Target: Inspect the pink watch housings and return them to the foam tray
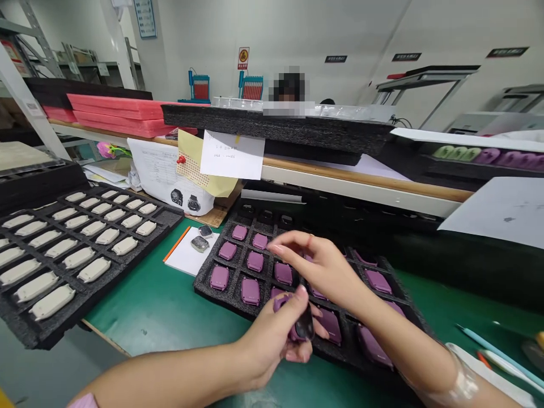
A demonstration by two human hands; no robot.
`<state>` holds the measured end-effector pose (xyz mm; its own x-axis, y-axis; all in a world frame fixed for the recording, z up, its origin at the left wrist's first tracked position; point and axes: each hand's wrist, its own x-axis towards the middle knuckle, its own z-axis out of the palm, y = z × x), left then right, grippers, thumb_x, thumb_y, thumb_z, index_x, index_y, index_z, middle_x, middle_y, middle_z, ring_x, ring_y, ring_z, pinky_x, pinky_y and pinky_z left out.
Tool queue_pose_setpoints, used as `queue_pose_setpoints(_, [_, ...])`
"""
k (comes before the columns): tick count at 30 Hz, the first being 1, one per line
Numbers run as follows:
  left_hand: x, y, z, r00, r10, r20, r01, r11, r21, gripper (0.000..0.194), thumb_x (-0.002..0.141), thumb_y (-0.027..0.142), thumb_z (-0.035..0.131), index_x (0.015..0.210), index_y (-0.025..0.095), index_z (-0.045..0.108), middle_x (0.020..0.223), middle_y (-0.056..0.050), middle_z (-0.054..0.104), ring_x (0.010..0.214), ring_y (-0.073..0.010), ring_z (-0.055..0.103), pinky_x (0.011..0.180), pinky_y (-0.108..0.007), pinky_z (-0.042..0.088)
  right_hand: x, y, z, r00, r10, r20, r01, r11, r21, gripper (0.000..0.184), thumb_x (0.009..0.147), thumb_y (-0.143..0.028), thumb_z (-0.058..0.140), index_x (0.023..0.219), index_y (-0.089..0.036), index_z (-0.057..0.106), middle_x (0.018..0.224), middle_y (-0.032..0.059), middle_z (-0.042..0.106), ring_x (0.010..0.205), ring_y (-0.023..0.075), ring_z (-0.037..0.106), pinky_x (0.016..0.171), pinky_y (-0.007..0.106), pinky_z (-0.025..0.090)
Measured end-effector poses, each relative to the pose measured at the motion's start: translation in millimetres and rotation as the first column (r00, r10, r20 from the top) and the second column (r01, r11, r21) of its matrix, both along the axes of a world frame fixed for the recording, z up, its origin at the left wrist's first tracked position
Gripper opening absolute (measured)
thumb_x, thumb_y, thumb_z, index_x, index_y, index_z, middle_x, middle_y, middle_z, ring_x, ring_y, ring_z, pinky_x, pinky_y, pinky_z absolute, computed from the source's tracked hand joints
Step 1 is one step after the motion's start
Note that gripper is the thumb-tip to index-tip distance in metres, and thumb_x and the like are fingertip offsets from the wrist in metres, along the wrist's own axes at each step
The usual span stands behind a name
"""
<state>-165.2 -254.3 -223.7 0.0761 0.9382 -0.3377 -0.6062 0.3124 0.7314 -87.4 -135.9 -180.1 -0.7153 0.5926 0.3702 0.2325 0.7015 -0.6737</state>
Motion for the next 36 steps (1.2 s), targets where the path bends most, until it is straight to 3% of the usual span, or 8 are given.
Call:
queue_pose_setpoints(2, [-2, 2, 2.6, 0.996, 0.065, 0.065, -0.066, 0.998, 0.02, 0.061, 0.068, 0.072, 0.072, 0.082, 0.014, 0.058, 0.068, 0.0, 0.061, 0.043, -0.0035, 0.042, 0.045, -0.021, 0.018, 24, -16, -0.3, 0.996, 0.046, -0.071, -0.049, 0.998, -0.049, 0.025, 0.09, -0.047, 0.065, 0.084, -0.023, 0.064, 0.085, 0.0048, 0.072, 0.073, 0.0199, 0.069, 0.063, 0.031, 0.057])
queue_pose_setpoints(6, [-5, 4, 4.8, 0.996, 0.07, 0.058, -0.075, 0.994, 0.08, 0.058, 0.076, 0.072, 0.065, 0.074, 0.015, 0.057, 0.063, 0.002, 0.057, 0.04, -0.0017, 0.032, 0.043, -0.021, 0.016, 55, -41, -12.8, 0.992, 0.126, -0.022, -0.123, 0.986, 0.112, 0.039, 0.069, -0.033, 0.089, 0.091, -0.026, 0.058, 0.119, 0.0086, 0.067, 0.105, 0.0254, 0.069, 0.083, 0.034, 0.06])
queue_pose_setpoints(12, [-1, 1, 8.2, 0.999, -0.013, -0.041, 0.016, 0.997, 0.078, 0.061, 0.079, 0.074, 0.06, 0.076, 0.013, 0.06, 0.058, -0.001, 0.061, 0.036, -0.0016, 0.03, 0.04, -0.021, 0.009, 63, -56, -29.1, 0.992, 0.07, -0.108, -0.032, 0.948, 0.316, 0.02, 0.087, -0.031, 0.073, 0.096, -0.027, 0.056, 0.108, 0.0088, 0.07, 0.096, 0.0219, 0.071, 0.086, 0.037, 0.058])
queue_pose_setpoints(19, [2, -2, 4.4, 0.995, 0.001, 0.097, -0.008, 0.998, 0.066, 0.054, 0.078, 0.069, 0.068, 0.077, 0.017, 0.058, 0.05, 0.006, 0.048, 0.042, -0.0042, 0.037, 0.044, -0.017, 0.027, 66, -53, -27.9, 0.98, 0.06, -0.19, 0.045, 0.861, 0.506, 0.01, 0.09, -0.022, 0.068, 0.095, -0.026, 0.06, 0.109, 0.0102, 0.075, 0.102, 0.0246, 0.072, 0.092, 0.042, 0.057])
queue_pose_setpoints(26, [1, 1, -0.2, 0.992, 0.125, 0.025, -0.124, 0.992, -0.035, 0.054, 0.075, 0.068, 0.071, 0.072, 0.018, 0.05, 0.046, 0.012, 0.032, 0.038, -0.0013, 0.019, 0.04, -0.015, 0.016, 73, -54, -25.6, 0.984, 0.131, -0.118, -0.018, 0.743, 0.67, 0.026, 0.088, -0.017, 0.072, 0.113, -0.015, 0.069, 0.11, 0.0091, 0.079, 0.111, 0.0241, 0.072, 0.098, 0.041, 0.058])
queue_pose_setpoints(32, [1, 1, 2.0, 0.996, 0.093, -0.007, -0.093, 0.994, 0.053, 0.053, 0.081, 0.069, 0.064, 0.089, 0.016, 0.063, 0.054, 0.007, 0.047, 0.039, -0.0015, 0.027, 0.039, -0.014, 0.019, 76, -60, -28.0, 0.98, 0.167, -0.11, -0.058, 0.763, 0.644, 0.021, 0.088, -0.008, 0.068, 0.106, -0.019, 0.072, 0.11, 0.0012, 0.079, 0.118, 0.0228, 0.069, 0.105, 0.038, 0.055])
queue_pose_setpoints(34, [1, 1, 1.9, 0.997, 0.071, 0.004, -0.071, 0.993, 0.098, 0.052, 0.083, 0.068, 0.063, 0.086, 0.016, 0.063, 0.05, 0.008, 0.045, 0.037, -0.0021, 0.028, 0.039, -0.014, 0.02, 75, -58, -26.2, 0.976, 0.149, -0.157, -0.012, 0.76, 0.649, 0.019, 0.086, -0.008, 0.07, 0.101, -0.019, 0.072, 0.102, 0.0016, 0.081, 0.108, 0.0238, 0.073, 0.098, 0.039, 0.059])
queue_pose_setpoints(36, [2, 0, 1.8, 0.998, 0.05, 0.03, -0.053, 0.991, 0.121, 0.051, 0.083, 0.067, 0.063, 0.084, 0.016, 0.063, 0.049, 0.007, 0.048, 0.036, -0.0019, 0.028, 0.039, -0.015, 0.021, 75, -55, -22.3, 0.961, 0.089, -0.26, 0.086, 0.802, 0.592, 0.019, 0.084, -0.006, 0.071, 0.095, -0.021, 0.07, 0.09, 0.0019, 0.081, 0.09, 0.0214, 0.076, 0.084, 0.037, 0.062])
